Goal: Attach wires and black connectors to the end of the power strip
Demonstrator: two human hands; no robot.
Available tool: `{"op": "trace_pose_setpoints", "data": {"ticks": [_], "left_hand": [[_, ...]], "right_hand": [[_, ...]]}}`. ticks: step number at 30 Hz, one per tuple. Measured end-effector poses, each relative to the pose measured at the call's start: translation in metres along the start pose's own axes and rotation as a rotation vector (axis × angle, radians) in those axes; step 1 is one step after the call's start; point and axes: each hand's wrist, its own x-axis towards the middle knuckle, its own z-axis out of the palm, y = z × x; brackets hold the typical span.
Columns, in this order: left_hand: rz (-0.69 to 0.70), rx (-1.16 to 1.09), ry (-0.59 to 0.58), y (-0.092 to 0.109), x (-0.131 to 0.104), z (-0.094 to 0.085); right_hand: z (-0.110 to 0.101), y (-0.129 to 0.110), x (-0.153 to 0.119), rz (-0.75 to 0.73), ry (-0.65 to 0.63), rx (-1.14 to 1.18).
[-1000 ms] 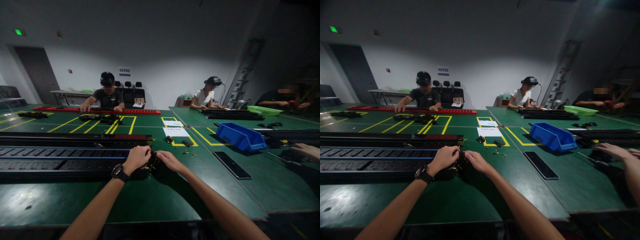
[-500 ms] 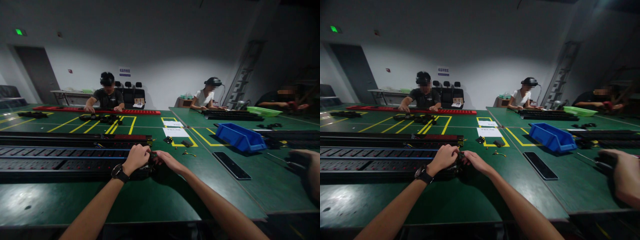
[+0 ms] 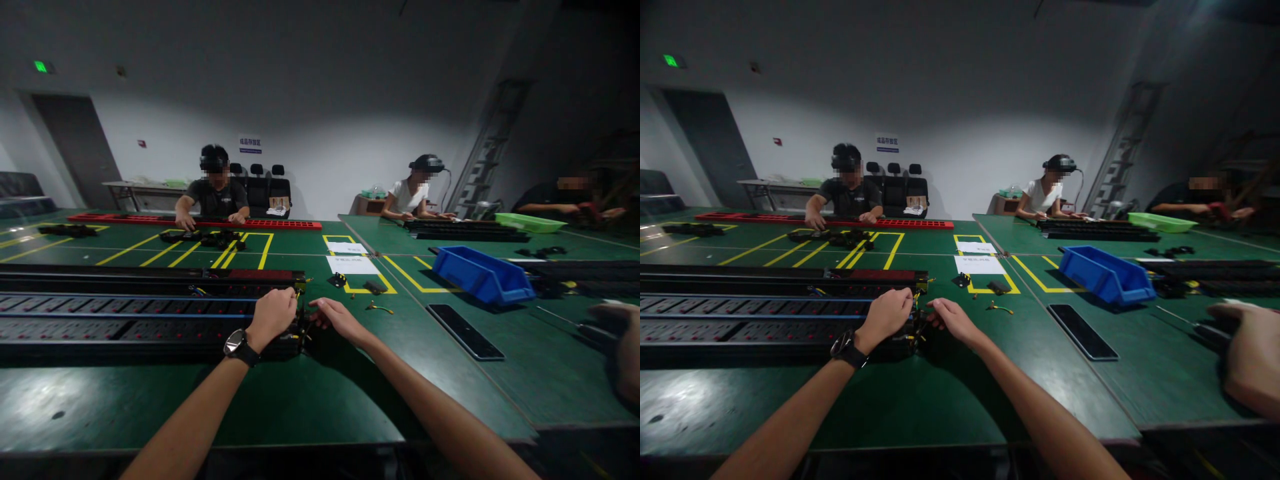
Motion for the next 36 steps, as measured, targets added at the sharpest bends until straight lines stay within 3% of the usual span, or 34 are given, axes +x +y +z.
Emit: {"op": "trace_pose_setpoints", "data": {"ticks": [4, 10, 15, 22, 31, 36], "left_hand": [[-0.002, 0.026, -0.040, 0.001, -0.001, 0.001], [-0.013, 0.036, -0.036, 0.001, -0.001, -0.001], [-0.021, 0.051, -0.040, 0.001, -0.001, 0.002], [-0.027, 0.060, -0.050, 0.001, -0.001, 0.001], [-0.026, 0.069, -0.047, 0.001, -0.001, 0.002], [-0.033, 0.066, -0.058, 0.001, -0.002, 0.002]], "right_hand": [[-0.005, -0.003, -0.001, -0.024, -0.002, -0.034], [-0.009, -0.015, -0.012, -0.309, -0.124, -0.325], [-0.003, -0.026, -0.022, -0.429, -0.165, -0.580], [0.007, -0.026, -0.023, -0.453, -0.238, -0.679], [0.014, -0.030, -0.026, -0.438, -0.202, -0.871], [0.014, -0.031, -0.027, -0.449, -0.205, -0.855]]}}
